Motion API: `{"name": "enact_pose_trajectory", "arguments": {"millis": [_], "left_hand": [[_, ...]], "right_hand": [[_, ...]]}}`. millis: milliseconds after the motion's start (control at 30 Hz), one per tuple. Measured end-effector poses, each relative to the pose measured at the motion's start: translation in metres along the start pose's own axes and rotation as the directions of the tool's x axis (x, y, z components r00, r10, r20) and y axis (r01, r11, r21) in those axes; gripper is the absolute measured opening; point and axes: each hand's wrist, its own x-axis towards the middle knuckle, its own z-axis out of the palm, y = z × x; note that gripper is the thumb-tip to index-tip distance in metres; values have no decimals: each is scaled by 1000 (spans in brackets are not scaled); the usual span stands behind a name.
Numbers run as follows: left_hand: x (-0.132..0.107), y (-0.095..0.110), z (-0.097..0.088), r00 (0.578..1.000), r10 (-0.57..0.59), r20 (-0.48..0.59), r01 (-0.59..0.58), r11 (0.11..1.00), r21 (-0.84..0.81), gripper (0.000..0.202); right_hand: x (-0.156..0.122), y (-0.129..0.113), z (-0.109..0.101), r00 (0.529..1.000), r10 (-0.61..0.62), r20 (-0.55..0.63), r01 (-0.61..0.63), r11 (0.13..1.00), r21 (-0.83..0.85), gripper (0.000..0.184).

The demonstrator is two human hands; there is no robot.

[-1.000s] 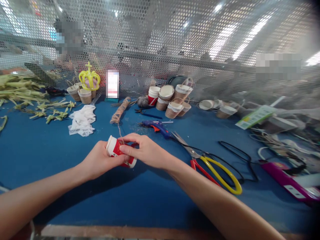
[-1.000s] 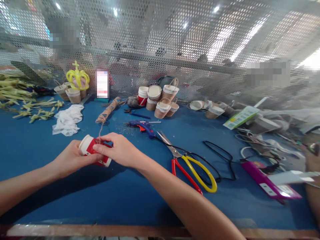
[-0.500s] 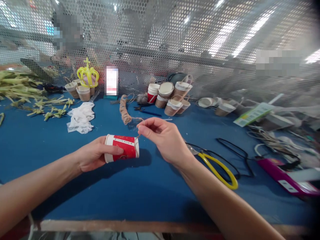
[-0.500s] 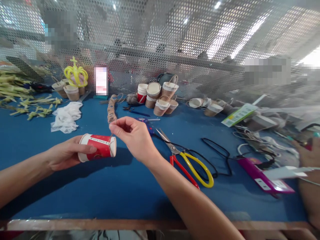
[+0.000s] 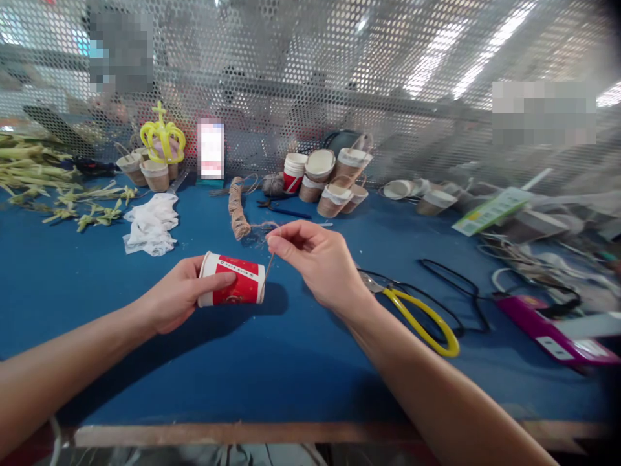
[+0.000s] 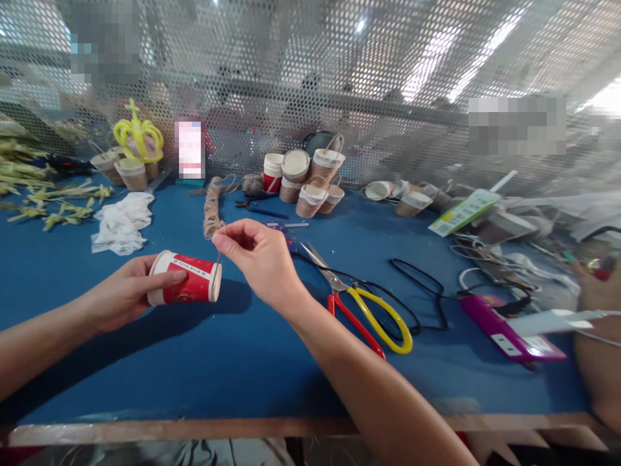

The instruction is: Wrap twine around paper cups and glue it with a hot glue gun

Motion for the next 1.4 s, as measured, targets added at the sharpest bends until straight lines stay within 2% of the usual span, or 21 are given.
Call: {"name": "enact_pose_trajectory", "arguments": {"millis": [133,400,800,1400], "left_hand": [[-1,-2,-1,999,49,17,-50,997,63,13],[0,-4,0,998,64,24,-66,990,123,14],[1,-2,0,1000,-9,16,8,998,66,12],[-3,-2,3,999,-16,34,13,997,71,18]], "right_hand": [[0,0,0,1000,-13,4,13,1000,-10,7],[2,2,1,1000,-22,-14,21,999,-34,8],[0,2,1,999,-28,-19,28,999,-40,8],[2,10,1,1000,4,14,-2,989,-145,8]]}}
